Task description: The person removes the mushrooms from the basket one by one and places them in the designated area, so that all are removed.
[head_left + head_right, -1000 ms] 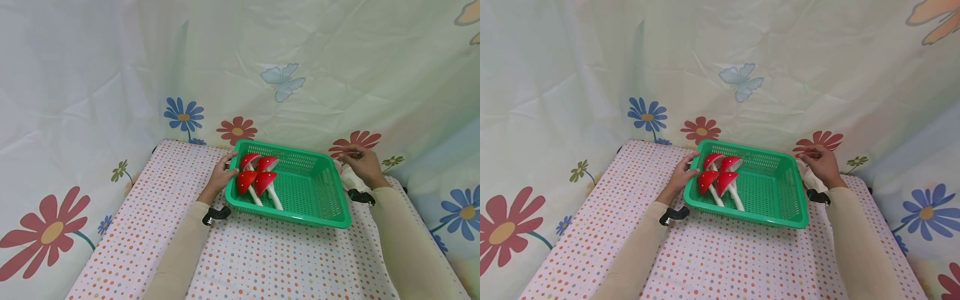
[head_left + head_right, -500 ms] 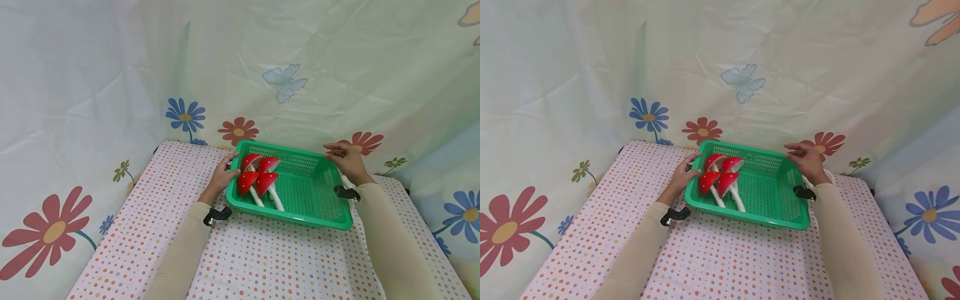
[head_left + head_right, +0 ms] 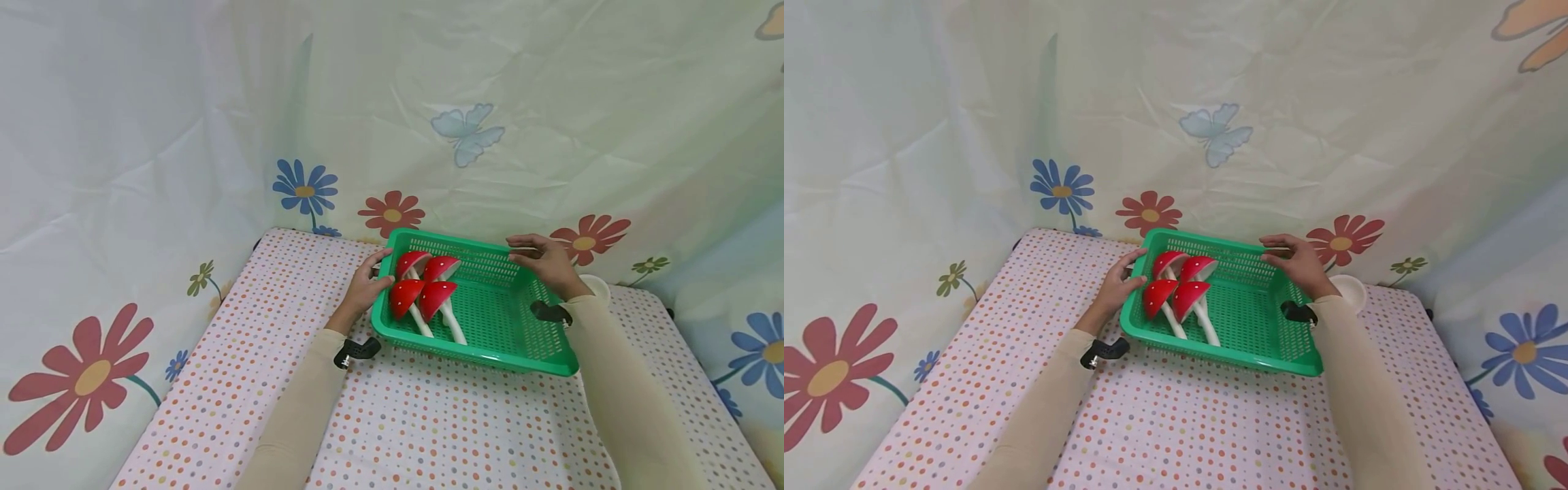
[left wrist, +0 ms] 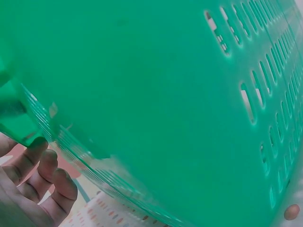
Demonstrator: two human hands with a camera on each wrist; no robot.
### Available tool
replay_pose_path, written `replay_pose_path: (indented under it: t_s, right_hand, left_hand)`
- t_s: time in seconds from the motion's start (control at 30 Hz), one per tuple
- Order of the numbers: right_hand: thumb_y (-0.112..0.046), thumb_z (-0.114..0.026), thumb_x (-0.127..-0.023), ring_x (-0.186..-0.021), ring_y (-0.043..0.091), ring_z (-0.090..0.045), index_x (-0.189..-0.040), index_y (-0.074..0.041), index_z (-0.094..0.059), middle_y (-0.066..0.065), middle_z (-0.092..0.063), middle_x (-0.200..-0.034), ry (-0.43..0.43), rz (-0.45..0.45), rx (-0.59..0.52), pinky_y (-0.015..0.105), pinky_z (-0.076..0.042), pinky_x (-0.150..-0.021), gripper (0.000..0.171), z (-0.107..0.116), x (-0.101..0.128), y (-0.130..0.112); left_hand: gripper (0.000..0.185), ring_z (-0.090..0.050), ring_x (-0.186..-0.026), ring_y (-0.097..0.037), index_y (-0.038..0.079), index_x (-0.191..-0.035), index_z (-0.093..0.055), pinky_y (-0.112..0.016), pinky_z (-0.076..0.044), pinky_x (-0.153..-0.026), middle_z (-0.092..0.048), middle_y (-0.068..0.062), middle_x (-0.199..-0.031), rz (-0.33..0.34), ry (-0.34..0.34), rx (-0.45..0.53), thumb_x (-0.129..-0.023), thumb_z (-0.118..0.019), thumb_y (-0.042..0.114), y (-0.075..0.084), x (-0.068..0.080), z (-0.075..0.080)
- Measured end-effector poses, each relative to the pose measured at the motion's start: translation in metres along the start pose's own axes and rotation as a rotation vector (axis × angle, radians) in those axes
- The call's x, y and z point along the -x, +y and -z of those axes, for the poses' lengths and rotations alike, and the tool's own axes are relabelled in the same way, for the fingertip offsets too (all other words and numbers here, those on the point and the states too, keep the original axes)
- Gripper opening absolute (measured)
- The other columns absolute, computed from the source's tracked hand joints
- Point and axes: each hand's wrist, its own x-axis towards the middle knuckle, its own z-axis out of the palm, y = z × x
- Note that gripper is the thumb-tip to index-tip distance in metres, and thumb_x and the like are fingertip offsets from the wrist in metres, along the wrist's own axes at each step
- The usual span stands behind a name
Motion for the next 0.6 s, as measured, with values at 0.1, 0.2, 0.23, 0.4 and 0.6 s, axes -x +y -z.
replay_pose_path:
  t_s: [0.1,0.2,0.23,0.4,0.6]
  right_hand:
    - [-0.023,-0.064,-0.096,-0.101,-0.009,-0.059,-0.136,-0.004,-0.056,0.017,-0.058,-0.135,-0.013,-0.019,-0.024,0.008,-0.049,-0.081,0.045,-0.007,-0.002,-0.004]
    - [-0.023,-0.065,-0.095,-0.101,-0.01,-0.059,-0.136,-0.003,-0.055,0.019,-0.055,-0.138,-0.038,-0.009,-0.058,0.012,-0.05,-0.083,0.047,-0.015,-0.005,-0.007]
    - [-0.022,-0.065,-0.095,-0.101,-0.01,-0.059,-0.137,-0.002,-0.054,0.019,-0.055,-0.138,-0.051,0.001,-0.068,0.014,-0.051,-0.084,0.048,-0.017,-0.006,-0.007]
    - [-0.011,-0.063,-0.096,-0.099,-0.002,-0.066,-0.136,0.007,-0.051,0.021,-0.054,-0.135,-0.099,0.069,-0.206,0.024,-0.057,-0.083,0.046,-0.03,-0.012,-0.008]
    - [-0.008,-0.061,-0.096,-0.1,0.009,-0.068,-0.134,0.011,-0.05,0.029,-0.049,-0.134,-0.14,0.067,-0.282,0.028,-0.058,-0.081,0.043,-0.047,-0.018,-0.012]
  left_hand:
    - [0.057,-0.054,-0.104,-0.024,0.005,-0.15,-0.039,-0.025,-0.052,-0.078,-0.042,-0.021,-0.146,0.008,-0.02,0.003,-0.095,-0.056,0.001,0.014,0.005,0.001]
    - [0.057,-0.054,-0.102,-0.023,0.002,-0.15,-0.038,-0.025,-0.052,-0.078,-0.042,-0.023,-0.145,0.008,-0.026,0.001,-0.095,-0.055,0.0,0.02,0.008,0.001]
    - [0.057,-0.054,-0.102,-0.023,0.002,-0.15,-0.038,-0.026,-0.053,-0.078,-0.042,-0.024,-0.145,0.006,-0.025,0.001,-0.095,-0.055,0.0,0.021,0.008,0.001]
    - [0.058,-0.054,-0.102,-0.024,0.001,-0.15,-0.037,-0.025,-0.052,-0.077,-0.041,-0.027,-0.145,0.0,-0.033,-0.003,-0.096,-0.055,0.0,0.022,0.008,0.001]
    - [0.057,-0.053,-0.101,-0.022,0.001,-0.15,-0.037,-0.023,-0.052,-0.076,-0.041,-0.029,-0.145,-0.001,-0.04,0.001,-0.096,-0.054,0.0,0.023,0.009,0.002]
